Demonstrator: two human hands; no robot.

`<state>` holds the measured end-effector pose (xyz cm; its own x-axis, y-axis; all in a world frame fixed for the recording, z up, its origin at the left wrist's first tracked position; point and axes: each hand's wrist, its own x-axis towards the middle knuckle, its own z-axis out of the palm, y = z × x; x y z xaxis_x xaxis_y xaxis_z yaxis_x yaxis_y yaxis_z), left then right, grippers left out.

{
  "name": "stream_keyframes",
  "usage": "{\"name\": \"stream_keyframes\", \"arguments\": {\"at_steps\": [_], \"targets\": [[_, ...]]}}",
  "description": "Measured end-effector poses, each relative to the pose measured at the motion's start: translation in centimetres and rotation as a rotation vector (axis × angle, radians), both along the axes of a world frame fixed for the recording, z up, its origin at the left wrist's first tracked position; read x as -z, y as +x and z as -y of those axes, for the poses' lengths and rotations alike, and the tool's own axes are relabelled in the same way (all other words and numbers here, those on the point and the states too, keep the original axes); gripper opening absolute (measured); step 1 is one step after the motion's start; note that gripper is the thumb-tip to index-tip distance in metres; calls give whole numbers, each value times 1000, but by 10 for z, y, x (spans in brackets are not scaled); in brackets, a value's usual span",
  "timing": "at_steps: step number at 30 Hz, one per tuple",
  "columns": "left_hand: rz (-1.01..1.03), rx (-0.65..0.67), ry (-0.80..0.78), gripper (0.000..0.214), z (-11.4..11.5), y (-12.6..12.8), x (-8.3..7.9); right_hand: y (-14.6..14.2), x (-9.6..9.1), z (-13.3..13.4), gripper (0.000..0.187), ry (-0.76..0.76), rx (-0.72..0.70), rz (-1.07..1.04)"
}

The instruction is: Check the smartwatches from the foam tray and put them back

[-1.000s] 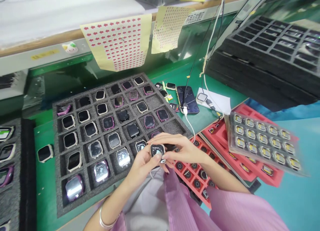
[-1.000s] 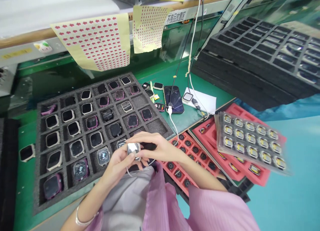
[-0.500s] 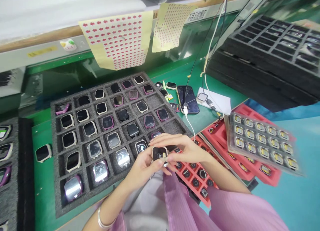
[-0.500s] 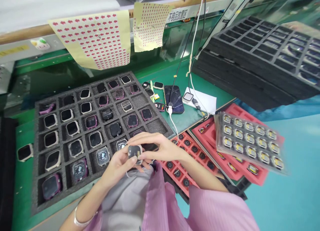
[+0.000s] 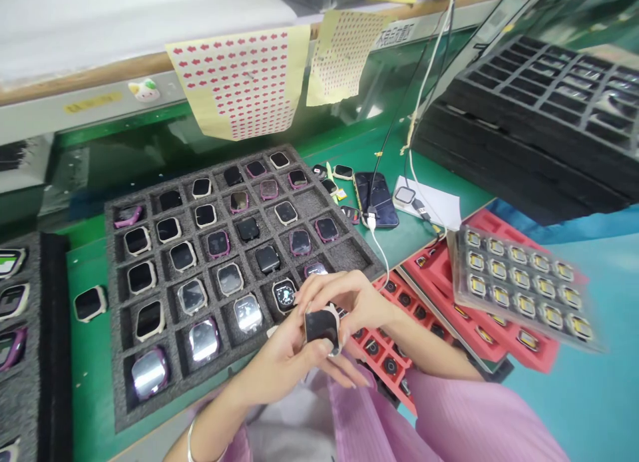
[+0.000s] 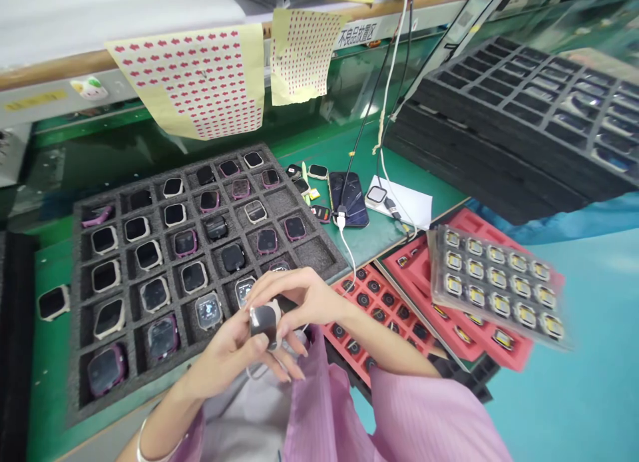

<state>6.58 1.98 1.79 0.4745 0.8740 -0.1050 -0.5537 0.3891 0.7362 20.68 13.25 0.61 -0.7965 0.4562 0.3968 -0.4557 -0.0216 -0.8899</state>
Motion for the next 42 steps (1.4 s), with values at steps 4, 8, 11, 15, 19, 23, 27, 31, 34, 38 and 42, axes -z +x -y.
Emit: {"name": "stream_keyframes", "arguments": {"at_steps": [4,8,11,15,19,23,27,31,34,38,42], "targets": [[-40,-22,-12,29,5,1,0,1,0,-2,46,16,-47,14],[-69,-69,-16,31,7,1,-2,4,-3,-1,44,27,-74,45],[-80,-108,-31,28,8,2,-3,5,-4,-1,42,12,-97,61],[-3,-160,9,21,8,4,1,5,-2,1,41,2,-83,56],[70,-150,-13,19,7,3,7,5,1,5,41,29,-44,88],[98,-164,-80,23,4,0,7,5,4,11,36,-1,32,127],[65,-179,-103,23,3,2,3,6,5,13,35,-57,31,112],[-25,-197,-109,23,7,8,-2,7,1,6,38,-54,-78,91],[-83,-216,-117,26,8,11,-6,8,-1,2,37,-52,-117,80],[-205,-273,-107,27,9,10,-9,11,-7,3,43,72,-78,143],[-324,-285,-97,28,9,8,-8,14,-18,8,55,301,42,234]]}}
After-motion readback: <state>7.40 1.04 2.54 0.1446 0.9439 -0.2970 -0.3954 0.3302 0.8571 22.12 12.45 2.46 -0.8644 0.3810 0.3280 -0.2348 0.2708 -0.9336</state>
